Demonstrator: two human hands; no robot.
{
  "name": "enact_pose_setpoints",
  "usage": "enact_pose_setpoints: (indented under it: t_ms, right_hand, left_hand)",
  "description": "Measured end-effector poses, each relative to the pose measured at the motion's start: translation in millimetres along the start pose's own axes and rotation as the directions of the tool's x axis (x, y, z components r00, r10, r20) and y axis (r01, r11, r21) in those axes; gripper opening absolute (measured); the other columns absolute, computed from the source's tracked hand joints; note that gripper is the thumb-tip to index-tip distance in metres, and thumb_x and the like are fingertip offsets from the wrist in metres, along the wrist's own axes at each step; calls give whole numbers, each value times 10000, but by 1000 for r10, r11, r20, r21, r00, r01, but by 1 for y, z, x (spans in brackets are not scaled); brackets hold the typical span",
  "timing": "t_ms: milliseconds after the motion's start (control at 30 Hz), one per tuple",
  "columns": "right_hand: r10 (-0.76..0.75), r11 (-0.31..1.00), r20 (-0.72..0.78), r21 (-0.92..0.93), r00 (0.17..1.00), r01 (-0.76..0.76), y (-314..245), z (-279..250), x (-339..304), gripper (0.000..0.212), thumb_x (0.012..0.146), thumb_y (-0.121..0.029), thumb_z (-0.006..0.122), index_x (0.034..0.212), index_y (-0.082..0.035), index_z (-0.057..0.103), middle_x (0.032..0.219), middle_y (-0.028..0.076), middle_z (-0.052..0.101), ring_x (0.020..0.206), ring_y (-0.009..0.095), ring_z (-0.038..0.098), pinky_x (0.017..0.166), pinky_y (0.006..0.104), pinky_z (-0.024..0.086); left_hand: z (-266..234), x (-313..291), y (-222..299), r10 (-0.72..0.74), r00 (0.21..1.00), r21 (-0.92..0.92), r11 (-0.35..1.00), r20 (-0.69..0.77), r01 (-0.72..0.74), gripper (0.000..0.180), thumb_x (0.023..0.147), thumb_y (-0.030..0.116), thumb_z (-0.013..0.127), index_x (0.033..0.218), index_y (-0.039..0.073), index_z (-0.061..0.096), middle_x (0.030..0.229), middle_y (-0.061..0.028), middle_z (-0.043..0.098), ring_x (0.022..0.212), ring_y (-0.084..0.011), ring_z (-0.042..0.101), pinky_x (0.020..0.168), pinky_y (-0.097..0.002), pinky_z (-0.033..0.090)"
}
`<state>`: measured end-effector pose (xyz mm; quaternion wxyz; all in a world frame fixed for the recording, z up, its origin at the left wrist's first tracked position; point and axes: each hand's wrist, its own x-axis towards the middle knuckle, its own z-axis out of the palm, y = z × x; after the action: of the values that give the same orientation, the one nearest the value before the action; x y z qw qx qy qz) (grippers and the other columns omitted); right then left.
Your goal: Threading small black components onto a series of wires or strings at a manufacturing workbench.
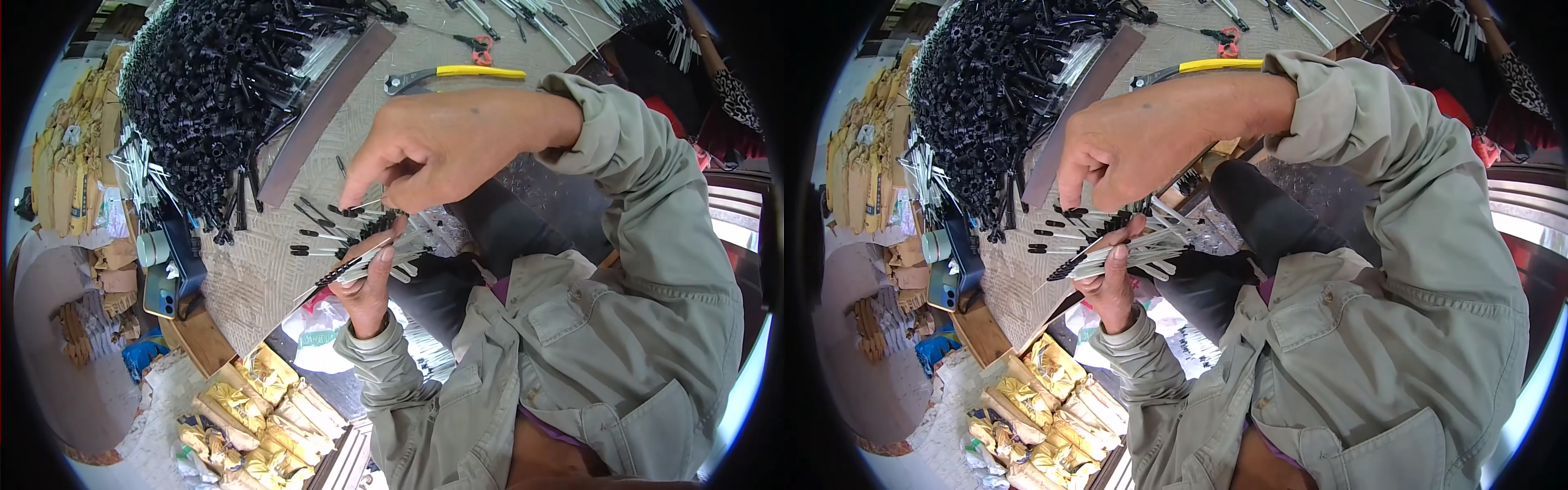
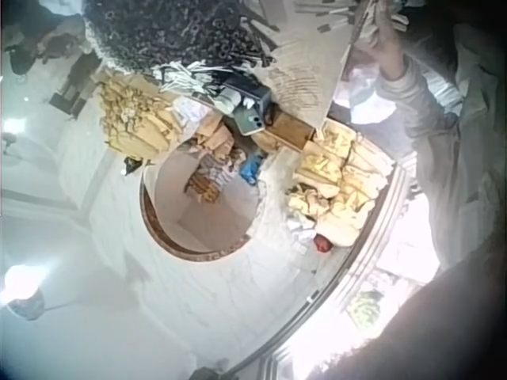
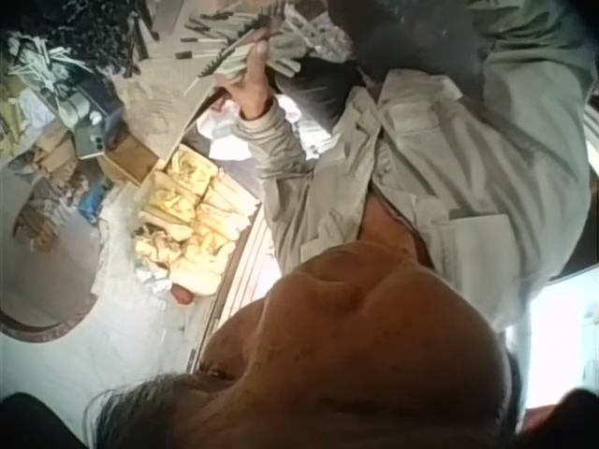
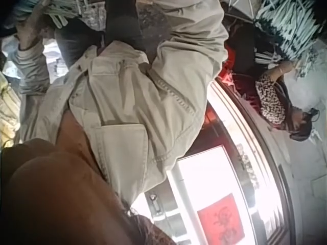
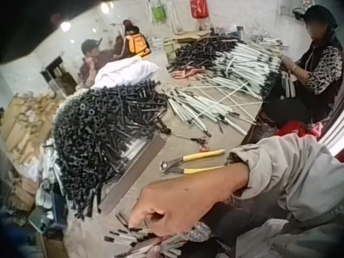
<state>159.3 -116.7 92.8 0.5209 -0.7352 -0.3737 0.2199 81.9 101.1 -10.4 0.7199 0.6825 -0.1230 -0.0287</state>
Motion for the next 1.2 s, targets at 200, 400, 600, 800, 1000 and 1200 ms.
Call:
enact_pose_setpoints:
  t_ms: [200,400,600,800,1000,1200]
  right_hand:
    - [-34,996,-45,-81,998,30,-7,0,-1,253,780,-47,541,1014,22,606,664,80,619,544,64,517,481,239,388]
    - [-65,995,-240,-88,969,45,1,17,-3,191,798,-71,576,972,6,598,591,86,563,503,92,498,461,246,366]
    - [-71,996,-244,-74,967,55,1,24,-3,198,810,-65,586,997,1,593,575,80,543,485,95,478,456,247,352]
    - [-25,999,-172,23,985,29,1,21,-5,258,817,-42,564,1068,12,588,605,99,563,492,91,477,455,253,351]
    - [-136,991,-180,-34,974,132,8,20,-4,252,824,-32,551,1067,26,583,596,110,547,477,113,456,447,273,336]
    - [-134,988,-109,-90,985,125,1,16,-5,276,827,-32,543,1097,28,558,603,122,540,475,143,463,448,288,334]
  left_hand:
    - [-6,-3,-3,-14,1000,58,998,11,13,216,807,56,604,977,-78,601,918,-231,641,837,-266,639,805,-364,497]
    - [-4,-4,0,-47,999,-2,999,-2,47,168,782,-24,634,948,-47,644,855,-96,664,769,-122,585,730,-241,455]
    - [-2,-1,6,-21,1000,8,1000,3,21,163,786,-22,630,946,-53,643,872,-101,665,775,-109,581,727,-231,454]
    - [2,1,4,70,997,-22,997,-16,-70,212,797,-43,605,1007,-75,598,924,-131,655,829,-149,604,774,-250,459]
    - [6,1,6,25,1000,-117,993,-7,-26,271,800,-54,600,1064,-82,545,955,-166,640,876,-189,619,803,-272,465]
    - [-2,-5,-8,-4,999,-98,995,-37,0,272,802,-45,605,1067,-75,551,962,-148,638,864,-168,602,795,-266,458]
